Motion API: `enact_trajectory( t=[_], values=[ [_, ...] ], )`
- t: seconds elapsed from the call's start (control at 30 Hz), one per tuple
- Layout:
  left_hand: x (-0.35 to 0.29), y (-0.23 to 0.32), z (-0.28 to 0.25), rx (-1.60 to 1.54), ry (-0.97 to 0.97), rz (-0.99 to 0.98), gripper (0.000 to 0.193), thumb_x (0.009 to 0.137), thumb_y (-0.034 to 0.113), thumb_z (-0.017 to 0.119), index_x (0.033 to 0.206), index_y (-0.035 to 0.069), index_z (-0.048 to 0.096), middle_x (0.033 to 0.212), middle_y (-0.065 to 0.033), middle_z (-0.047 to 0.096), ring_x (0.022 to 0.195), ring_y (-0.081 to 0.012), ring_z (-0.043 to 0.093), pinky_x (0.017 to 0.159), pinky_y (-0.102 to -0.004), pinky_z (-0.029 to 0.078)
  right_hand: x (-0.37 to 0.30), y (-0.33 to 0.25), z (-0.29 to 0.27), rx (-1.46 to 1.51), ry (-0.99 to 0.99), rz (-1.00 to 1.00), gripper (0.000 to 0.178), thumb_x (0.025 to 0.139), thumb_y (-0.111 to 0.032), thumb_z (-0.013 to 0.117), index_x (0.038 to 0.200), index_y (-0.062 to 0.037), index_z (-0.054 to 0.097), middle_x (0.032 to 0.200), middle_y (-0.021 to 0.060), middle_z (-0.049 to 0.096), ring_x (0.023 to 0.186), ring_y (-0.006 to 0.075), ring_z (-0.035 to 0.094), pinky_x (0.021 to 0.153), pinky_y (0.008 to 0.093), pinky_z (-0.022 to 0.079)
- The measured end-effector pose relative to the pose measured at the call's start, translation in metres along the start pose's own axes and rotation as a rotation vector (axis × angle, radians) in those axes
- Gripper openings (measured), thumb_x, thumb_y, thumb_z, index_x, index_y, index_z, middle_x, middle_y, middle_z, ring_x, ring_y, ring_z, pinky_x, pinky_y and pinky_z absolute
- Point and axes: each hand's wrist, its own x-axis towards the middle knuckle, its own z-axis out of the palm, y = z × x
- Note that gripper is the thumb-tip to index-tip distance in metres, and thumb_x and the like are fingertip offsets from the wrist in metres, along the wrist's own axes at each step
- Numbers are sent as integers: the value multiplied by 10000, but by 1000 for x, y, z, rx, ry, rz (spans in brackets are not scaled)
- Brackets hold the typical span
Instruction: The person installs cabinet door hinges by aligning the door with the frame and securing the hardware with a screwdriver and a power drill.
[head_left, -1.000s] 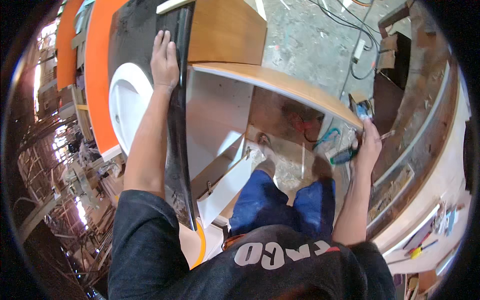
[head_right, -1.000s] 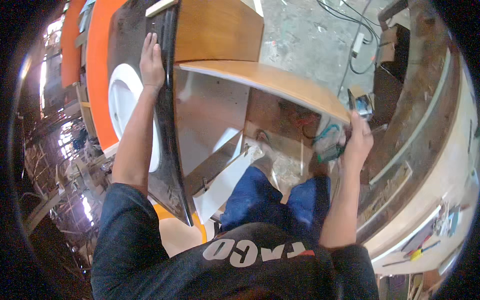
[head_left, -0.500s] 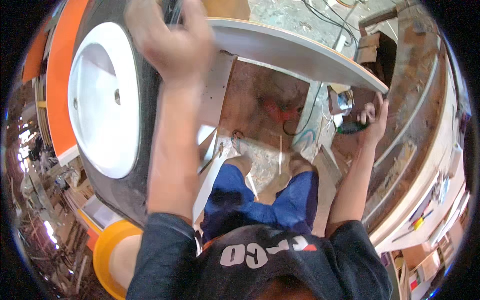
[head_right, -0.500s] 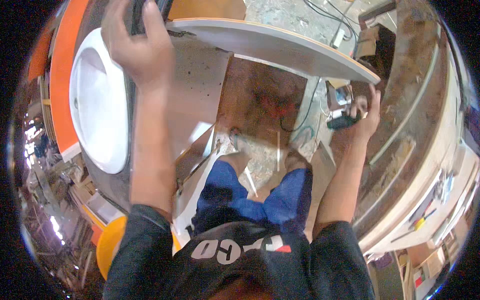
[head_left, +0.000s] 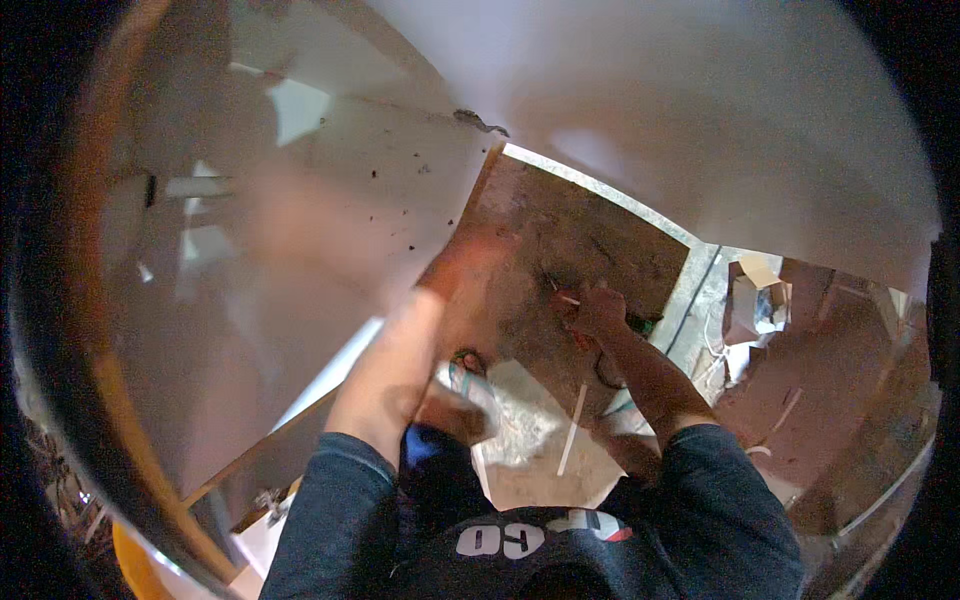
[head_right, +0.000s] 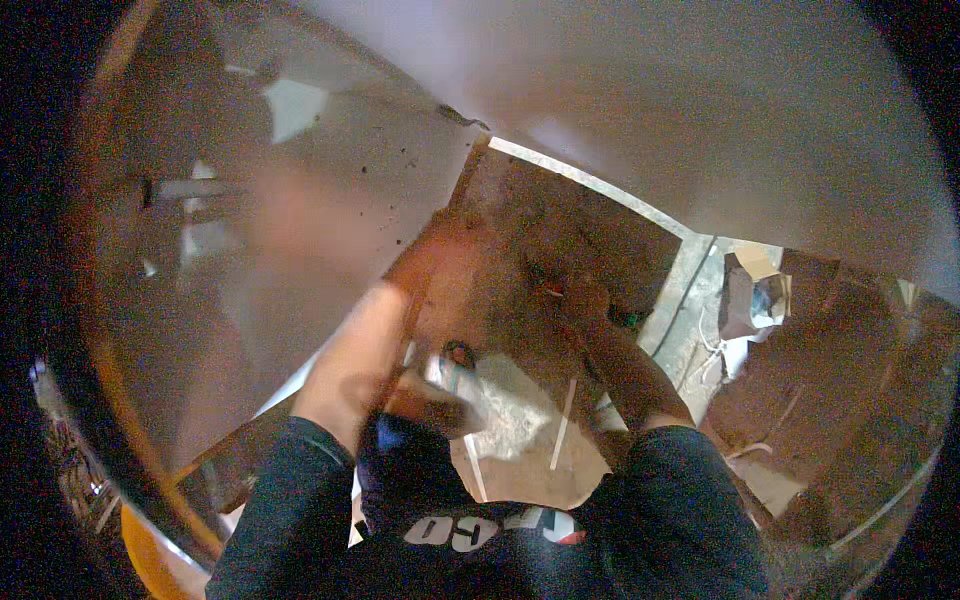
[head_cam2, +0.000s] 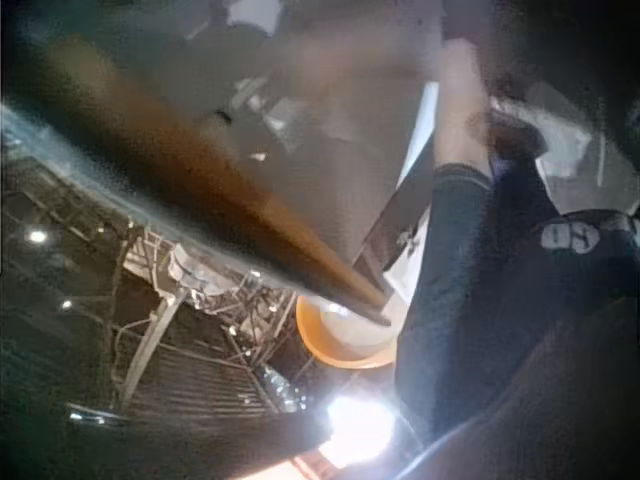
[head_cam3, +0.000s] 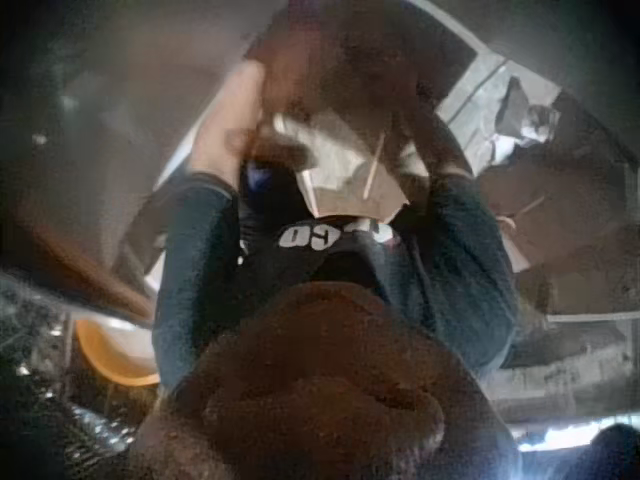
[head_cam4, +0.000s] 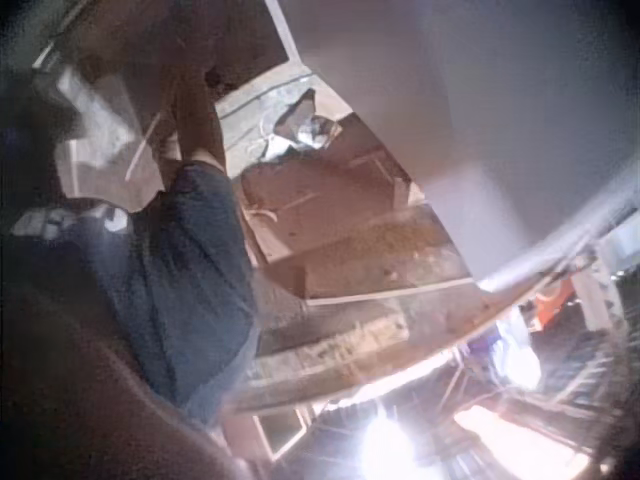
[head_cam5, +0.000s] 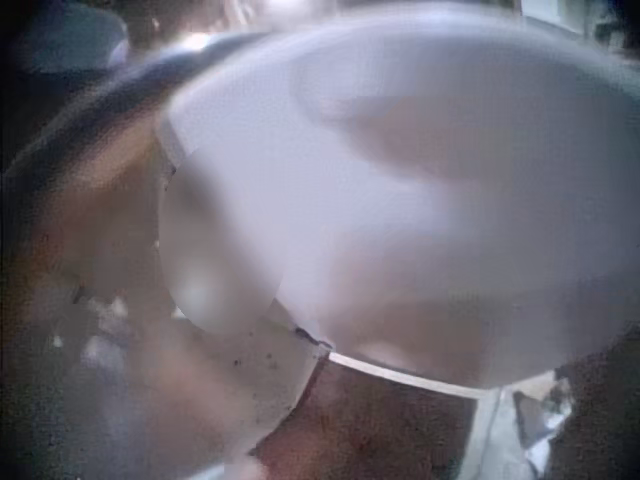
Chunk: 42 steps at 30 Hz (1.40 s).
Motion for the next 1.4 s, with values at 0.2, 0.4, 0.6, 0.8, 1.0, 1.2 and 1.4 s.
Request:
enact_trajectory(
  t=[0.2, 0.4, 0.6, 0.8, 1.0, 1.2, 1.4],
  values=[
    [65, -108, -10, 372, -331, 92, 313, 884, 318, 686, 888, 10, 742, 873, -199, 726, 864, -374, 699, 857, -474, 541, 4, -10, 18, -4, 58, -195, 599, 887, -571, 638, 1294, -132, 619, 1085, 190, 713, 996, 392, 702, 829, 515, 563],
    [72, -106, -8, 236, -259, -67, 295, 848, 266, 726, 927, -18, 731, 931, -238, 719, 883, -369, 703, 836, -465, 538, -14, 50, -25, 60, -89, -434, 707, 784, -645, 706, 1283, -147, 645, 1139, 117, 730, 1016, 346, 708, 830, 470, 568],
    [83, -77, -18, 498, -303, 126, 360, 875, 320, 676, 957, -25, 735, 946, -280, 705, 909, -372, 704, 822, -448, 546, -18, 203, -30, -228, -361, 197, 770, 676, -619, 806, 1229, -100, 674, 1157, 144, 732, 998, 325, 721, 829, 457, 578],
    [67, -128, -12, 450, -886, 33, 529, 925, 515, 641, 1076, 15, 726, 974, -160, 726, 882, -286, 672, 834, -440, 538, -32, 109, -98, -249, -191, 25, 685, 798, -527, 754, 1241, -18, 638, 1154, 218, 701, 1031, 369, 690, 873, 473, 557],
    [22, -69, -2, -183, -1084, -104, 557, 922, 564, 679, 1156, 59, 694, 1094, -76, 690, 962, -240, 635, 865, -385, 544, 77, -46, -110, 1048, -87, -181, 433, 987, -374, 578, 1243, -28, 634, 1150, 134, 665, 990, 254, 617, 899, 390, 505],
    [8, -124, -32, -1245, -665, -546, 429, 895, 349, 785, 1199, 79, 652, 1037, -91, 651, 958, -253, 617, 830, -397, 552, 166, -216, -104, 1097, 223, -303, 280, 1000, -361, 594, 1118, -112, 646, 954, 67, 683, 813, 226, 655, 735, 371, 511],
    [19, -175, -43, -871, -211, -492, 293, 936, 233, 722, 1163, 98, 595, 856, -27, 603, 733, -156, 587, 647, -359, 513, 248, -224, -104, 1602, 97, -162, 236, 992, -321, 640, 1115, -121, 625, 955, 15, 702, 796, 158, 659, 699, 381, 531]
  ],
)
